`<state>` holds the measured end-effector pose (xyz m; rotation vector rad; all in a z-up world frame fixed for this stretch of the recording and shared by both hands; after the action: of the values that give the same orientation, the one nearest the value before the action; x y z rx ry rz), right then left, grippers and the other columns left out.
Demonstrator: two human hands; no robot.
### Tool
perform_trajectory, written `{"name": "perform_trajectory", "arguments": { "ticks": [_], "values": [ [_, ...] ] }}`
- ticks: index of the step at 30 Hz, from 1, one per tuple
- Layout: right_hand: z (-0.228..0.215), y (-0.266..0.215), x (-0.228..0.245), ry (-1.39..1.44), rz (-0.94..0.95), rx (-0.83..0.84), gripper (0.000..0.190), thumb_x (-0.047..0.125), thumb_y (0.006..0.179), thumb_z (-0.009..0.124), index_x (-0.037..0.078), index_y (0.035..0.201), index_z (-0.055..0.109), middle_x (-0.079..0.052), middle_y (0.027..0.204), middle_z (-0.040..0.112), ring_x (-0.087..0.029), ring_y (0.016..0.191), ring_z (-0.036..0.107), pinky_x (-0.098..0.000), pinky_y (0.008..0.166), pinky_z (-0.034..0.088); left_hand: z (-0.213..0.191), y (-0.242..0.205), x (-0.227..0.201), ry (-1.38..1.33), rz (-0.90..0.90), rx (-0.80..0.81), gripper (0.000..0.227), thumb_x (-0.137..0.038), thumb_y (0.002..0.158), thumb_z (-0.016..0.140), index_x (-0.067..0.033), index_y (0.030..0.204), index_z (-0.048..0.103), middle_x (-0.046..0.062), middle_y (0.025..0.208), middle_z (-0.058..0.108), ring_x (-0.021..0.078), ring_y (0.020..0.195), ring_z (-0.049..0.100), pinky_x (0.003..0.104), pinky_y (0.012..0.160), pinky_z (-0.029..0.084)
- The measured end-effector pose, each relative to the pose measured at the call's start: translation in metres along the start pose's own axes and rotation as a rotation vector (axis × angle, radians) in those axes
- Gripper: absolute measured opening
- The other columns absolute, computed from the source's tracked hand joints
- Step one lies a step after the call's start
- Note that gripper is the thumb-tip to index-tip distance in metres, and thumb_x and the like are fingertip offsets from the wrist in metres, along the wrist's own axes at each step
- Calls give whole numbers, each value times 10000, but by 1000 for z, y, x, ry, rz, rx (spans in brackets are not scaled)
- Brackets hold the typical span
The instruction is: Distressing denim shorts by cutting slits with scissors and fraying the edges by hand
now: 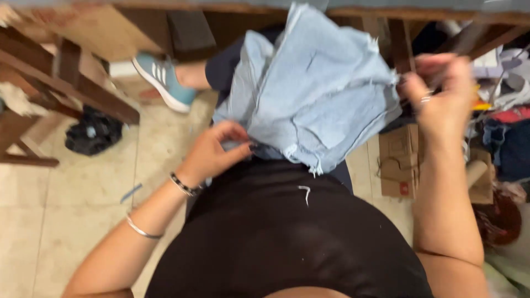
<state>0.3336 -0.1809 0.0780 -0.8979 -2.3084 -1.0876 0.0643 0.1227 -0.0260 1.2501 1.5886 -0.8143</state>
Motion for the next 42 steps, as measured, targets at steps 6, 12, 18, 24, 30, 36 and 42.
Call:
{"name": "perform_trajectory", "arguments": {
  "ticks": [6, 12, 18, 24, 30, 36, 42],
  "values": [
    [0, -52, 62, 232, -168, 164, 477, 114, 810, 919, 69, 1073, 524, -163, 1144, 636, -301, 1145, 654, -438, 1094, 510, -20, 17, -80, 465, 177, -236, 531, -473, 944, 677, -52, 1246, 557, 71, 1042, 703, 225, 959, 683, 382, 805, 515],
    [72, -80, 104, 85, -333, 7, 246, 147, 851, 897, 151, 856, 651, -28, 977, 800, -228, 836, 731, -362, 960, 450, 26, 73, -64, 685, 163, -298, 354, -494, 982, 600, -155, 883, 575, 76, 656, 633, 369, 684, 712, 494, 614, 555],
    [63, -75, 64, 594, 167, 76, 376, -9, 901, 834, 64, 878, 466, -185, 961, 749, -149, 811, 700, -266, 778, 567, -4, 56, -77, 624, 268, -493, 379, -444, 1055, 598, -177, 822, 463, 82, 516, 533, 370, 584, 669, 421, 520, 518],
    [86, -83, 53, 767, 350, 86, 362, 21, 877, 841, 84, 895, 485, -163, 955, 763, -106, 805, 724, -236, 785, 584, -2, 74, -69, 668, 295, -401, 345, -442, 1000, 664, -131, 1047, 523, 139, 779, 685, 404, 722, 713, 523, 608, 546],
    [90, -99, 59, 745, 308, 205, 380, 3, 809, 885, 65, 908, 523, -153, 936, 760, -126, 831, 724, -264, 816, 578, 27, 23, -136, 469, 251, -135, 285, -350, 978, 669, -135, 793, 637, 80, 608, 605, 356, 675, 683, 427, 570, 527],
    [56, -112, 43, 633, 213, 493, 442, 201, 717, 928, 28, 1031, 670, -110, 938, 773, -167, 927, 697, -357, 942, 547, 99, 30, -58, -247, -412, 146, 399, -438, 886, 701, -73, 736, 765, 59, 537, 693, 94, 321, 481, 220, 284, 360],
    [11, -150, -20, 150, 139, 1197, 433, 341, 637, 896, 217, 996, 690, 77, 802, 743, -98, 691, 732, -287, 660, 599, 109, 39, -75, -230, -403, 60, 505, -500, 852, 722, -127, 514, 672, -58, 381, 387, 51, 409, 310, 227, 478, 271]
  ]
}}
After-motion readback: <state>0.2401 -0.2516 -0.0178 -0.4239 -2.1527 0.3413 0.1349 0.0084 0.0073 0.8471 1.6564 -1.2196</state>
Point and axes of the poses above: each hand's wrist, its own y-axis towards the middle knuckle, its own z-axis out of the palm, x = y × z, the point moved 7 cm from there along y, towards the middle knuckle
